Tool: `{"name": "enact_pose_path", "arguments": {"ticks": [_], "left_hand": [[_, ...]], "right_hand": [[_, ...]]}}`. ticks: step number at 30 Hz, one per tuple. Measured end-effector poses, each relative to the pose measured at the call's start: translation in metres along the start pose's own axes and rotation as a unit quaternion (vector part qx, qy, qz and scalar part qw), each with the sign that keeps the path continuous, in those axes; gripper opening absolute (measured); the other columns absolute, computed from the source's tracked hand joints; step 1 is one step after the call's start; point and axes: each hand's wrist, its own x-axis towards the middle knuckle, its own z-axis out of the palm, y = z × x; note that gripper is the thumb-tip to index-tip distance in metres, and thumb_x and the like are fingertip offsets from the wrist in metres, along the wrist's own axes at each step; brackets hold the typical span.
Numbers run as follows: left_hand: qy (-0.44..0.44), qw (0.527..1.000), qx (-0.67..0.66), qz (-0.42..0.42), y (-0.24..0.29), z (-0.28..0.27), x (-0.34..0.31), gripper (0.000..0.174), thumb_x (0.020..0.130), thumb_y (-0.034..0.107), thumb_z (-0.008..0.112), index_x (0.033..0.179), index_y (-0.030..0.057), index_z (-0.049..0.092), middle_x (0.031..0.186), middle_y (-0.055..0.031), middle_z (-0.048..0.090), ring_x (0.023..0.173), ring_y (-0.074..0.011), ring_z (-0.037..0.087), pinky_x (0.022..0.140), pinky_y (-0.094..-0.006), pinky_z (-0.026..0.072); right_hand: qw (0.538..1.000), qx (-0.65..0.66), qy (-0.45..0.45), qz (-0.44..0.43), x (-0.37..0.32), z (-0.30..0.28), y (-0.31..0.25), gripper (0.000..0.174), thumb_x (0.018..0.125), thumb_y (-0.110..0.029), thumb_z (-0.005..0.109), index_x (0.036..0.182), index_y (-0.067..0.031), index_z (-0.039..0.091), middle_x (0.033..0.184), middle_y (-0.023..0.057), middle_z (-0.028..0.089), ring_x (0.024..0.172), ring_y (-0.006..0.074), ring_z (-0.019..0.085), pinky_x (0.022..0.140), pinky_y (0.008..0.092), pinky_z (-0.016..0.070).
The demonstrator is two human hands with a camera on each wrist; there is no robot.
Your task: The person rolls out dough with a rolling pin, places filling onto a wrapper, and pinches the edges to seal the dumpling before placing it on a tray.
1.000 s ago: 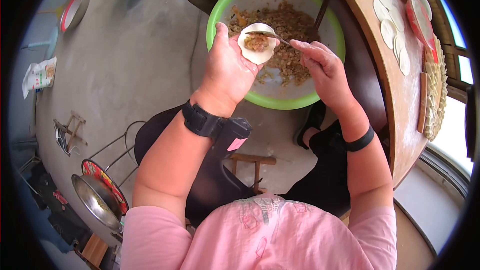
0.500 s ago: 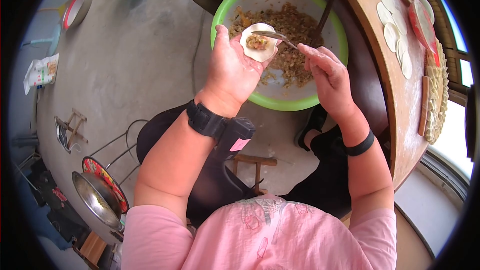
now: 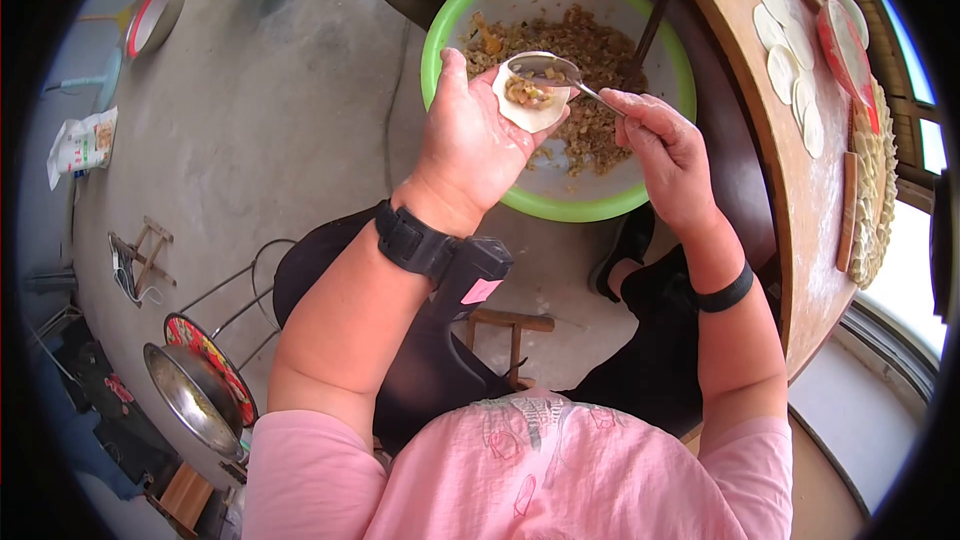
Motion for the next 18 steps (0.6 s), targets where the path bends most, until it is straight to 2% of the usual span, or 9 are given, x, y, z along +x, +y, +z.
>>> {"name": "enact_pose_path", "arguments": {"ticks": [2, 5, 8, 10, 11, 12, 15, 16, 18], "left_hand": [[-0.006, 1.000, 0.002, 0.000, 0.000, 0.000, -0.001, 0.083, 0.105, 0.061, 0.014, 0.139, -0.0092, 0.042, 0.136, -0.0254, 0.055, 0.128, -0.0392, 0.053, 0.108, -0.0478, 0.0459], [-0.010, 1.000, 0.008, 0.001, 0.001, -0.002, 0.000, 0.082, 0.105, 0.061, 0.015, 0.139, -0.0084, 0.043, 0.136, -0.0253, 0.055, 0.129, -0.0396, 0.053, 0.107, -0.0475, 0.0460], [0.028, 0.999, 0.014, 0.032, 0.001, -0.001, 0.000, 0.082, 0.105, 0.061, 0.017, 0.139, -0.0075, 0.044, 0.137, -0.0245, 0.055, 0.130, -0.0392, 0.052, 0.108, -0.0473, 0.0453], [0.068, 0.995, 0.015, 0.069, 0.000, 0.000, 0.002, 0.082, 0.105, 0.062, 0.019, 0.139, -0.0074, 0.044, 0.138, -0.0239, 0.054, 0.132, -0.0392, 0.050, 0.109, -0.0472, 0.0438], [0.062, 0.996, 0.011, 0.067, 0.000, -0.001, 0.003, 0.082, 0.104, 0.062, 0.019, 0.139, -0.0075, 0.044, 0.138, -0.0238, 0.054, 0.132, -0.0392, 0.050, 0.109, -0.0472, 0.0429], [0.056, 0.996, 0.007, 0.065, 0.001, -0.002, 0.003, 0.082, 0.104, 0.062, 0.020, 0.139, -0.0076, 0.044, 0.138, -0.0236, 0.054, 0.133, -0.0393, 0.049, 0.110, -0.0472, 0.0420], [0.029, 0.998, -0.004, 0.050, 0.001, 0.003, 0.000, 0.081, 0.104, 0.062, 0.021, 0.139, -0.0076, 0.044, 0.139, -0.0237, 0.054, 0.134, -0.0393, 0.048, 0.111, -0.0472, 0.0402], [0.020, 0.999, -0.007, 0.045, 0.001, 0.006, -0.001, 0.081, 0.104, 0.062, 0.022, 0.139, -0.0076, 0.044, 0.139, -0.0237, 0.054, 0.135, -0.0392, 0.047, 0.111, -0.0473, 0.0398], [0.006, 0.999, -0.025, 0.035, 0.001, 0.009, -0.002, 0.081, 0.104, 0.062, 0.022, 0.140, -0.0073, 0.044, 0.139, -0.0238, 0.054, 0.135, -0.0392, 0.047, 0.111, -0.0474, 0.0400]], "right_hand": [[1.000, -0.007, -0.004, -0.003, 0.000, -0.001, -0.003, 0.032, 0.095, 0.003, 0.053, 0.123, 0.0006, 0.068, 0.089, 0.0045, 0.060, 0.083, 0.0117, 0.057, 0.077, 0.0249, 0.0472], [0.998, 0.039, 0.003, 0.044, -0.003, -0.002, 0.007, 0.031, 0.095, 0.003, 0.053, 0.122, 0.0008, 0.068, 0.091, 0.0049, 0.062, 0.084, 0.0113, 0.058, 0.078, 0.0251, 0.0478], [0.993, 0.021, 0.114, -0.036, 0.003, -0.011, 0.013, 0.031, 0.094, 0.003, 0.054, 0.120, -0.0021, 0.070, 0.092, 0.0081, 0.065, 0.084, 0.0168, 0.062, 0.077, 0.0274, 0.0494], [0.976, -0.202, 0.080, -0.003, 0.007, -0.016, 0.013, 0.030, 0.094, 0.000, 0.055, 0.119, -0.0043, 0.070, 0.093, 0.0106, 0.066, 0.085, 0.0226, 0.064, 0.077, 0.0310, 0.0508], [0.949, -0.310, 0.062, 0.014, 0.009, -0.018, 0.013, 0.030, 0.094, -0.001, 0.056, 0.119, -0.0054, 0.070, 0.093, 0.0118, 0.066, 0.085, 0.0255, 0.065, 0.077, 0.0329, 0.0515], [0.889, -0.456, -0.004, 0.050, 0.010, -0.017, 0.021, 0.027, 0.094, -0.007, 0.057, 0.118, -0.0083, 0.070, 0.096, 0.0121, 0.065, 0.091, 0.0313, 0.065, 0.079, 0.0385, 0.0532], [0.821, -0.565, -0.082, 0.022, -0.004, -0.007, 0.086, 0.027, 0.094, -0.011, 0.057, 0.117, -0.0096, 0.070, 0.099, 0.0105, 0.064, 0.093, 0.0304, 0.065, 0.081, 0.0417, 0.0541], [0.816, -0.571, -0.093, 0.027, -0.004, -0.003, 0.089, 0.030, 0.091, -0.010, 0.058, 0.118, -0.0118, 0.070, 0.103, 0.0097, 0.064, 0.093, 0.0303, 0.065, 0.083, 0.0411, 0.0547], [0.851, -0.522, -0.033, -0.038, 0.003, -0.003, 0.078, 0.028, 0.087, -0.010, 0.061, 0.114, -0.0114, 0.070, 0.101, 0.0092, 0.064, 0.091, 0.0295, 0.064, 0.081, 0.0404, 0.0538]]}}
